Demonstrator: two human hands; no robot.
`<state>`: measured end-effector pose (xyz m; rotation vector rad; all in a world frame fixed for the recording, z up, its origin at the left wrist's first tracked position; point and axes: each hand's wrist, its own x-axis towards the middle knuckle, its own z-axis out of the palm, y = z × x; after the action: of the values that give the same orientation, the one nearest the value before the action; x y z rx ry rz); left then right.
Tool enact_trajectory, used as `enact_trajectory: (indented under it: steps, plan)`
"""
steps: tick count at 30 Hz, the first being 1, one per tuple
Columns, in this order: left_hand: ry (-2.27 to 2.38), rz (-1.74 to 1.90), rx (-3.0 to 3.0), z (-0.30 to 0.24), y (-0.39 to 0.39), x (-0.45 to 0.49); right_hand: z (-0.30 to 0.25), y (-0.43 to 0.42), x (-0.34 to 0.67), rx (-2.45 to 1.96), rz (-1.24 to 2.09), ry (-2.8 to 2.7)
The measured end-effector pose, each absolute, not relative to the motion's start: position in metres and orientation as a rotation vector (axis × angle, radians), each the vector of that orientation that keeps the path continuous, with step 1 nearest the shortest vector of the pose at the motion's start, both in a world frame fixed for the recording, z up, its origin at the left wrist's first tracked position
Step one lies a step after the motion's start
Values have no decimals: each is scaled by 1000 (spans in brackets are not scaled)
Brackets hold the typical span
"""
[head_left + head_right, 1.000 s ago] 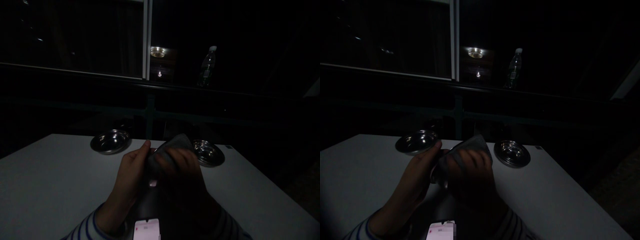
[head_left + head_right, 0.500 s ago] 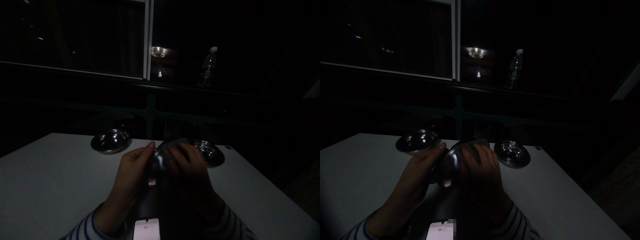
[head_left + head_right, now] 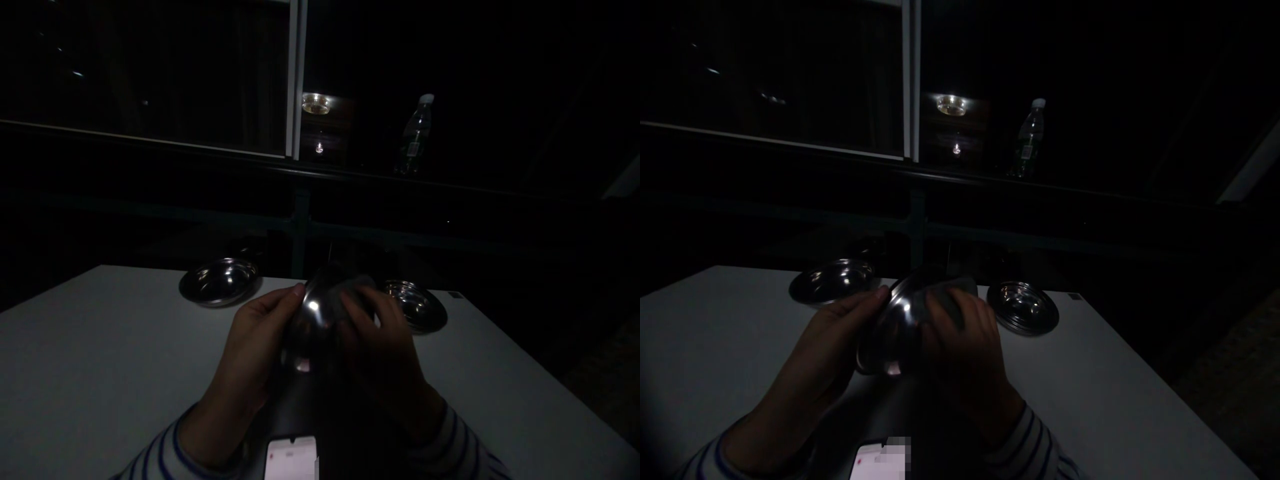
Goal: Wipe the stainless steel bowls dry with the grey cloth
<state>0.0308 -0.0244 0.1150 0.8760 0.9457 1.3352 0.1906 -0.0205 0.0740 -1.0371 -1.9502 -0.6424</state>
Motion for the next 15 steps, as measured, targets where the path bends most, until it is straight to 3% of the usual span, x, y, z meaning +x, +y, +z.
enact_trajectory:
  steps: [4, 10, 15]
  plan:
    - [896, 1335, 872, 114, -23, 31, 70, -27, 181, -753, -767, -2050]
    - [922, 1320, 871, 116, -23, 30, 78, -19, 194, -1075, -614, -1853]
    - [959, 1307, 926, 116, -23, 30, 71, -27, 185, -820, -751, -2007]
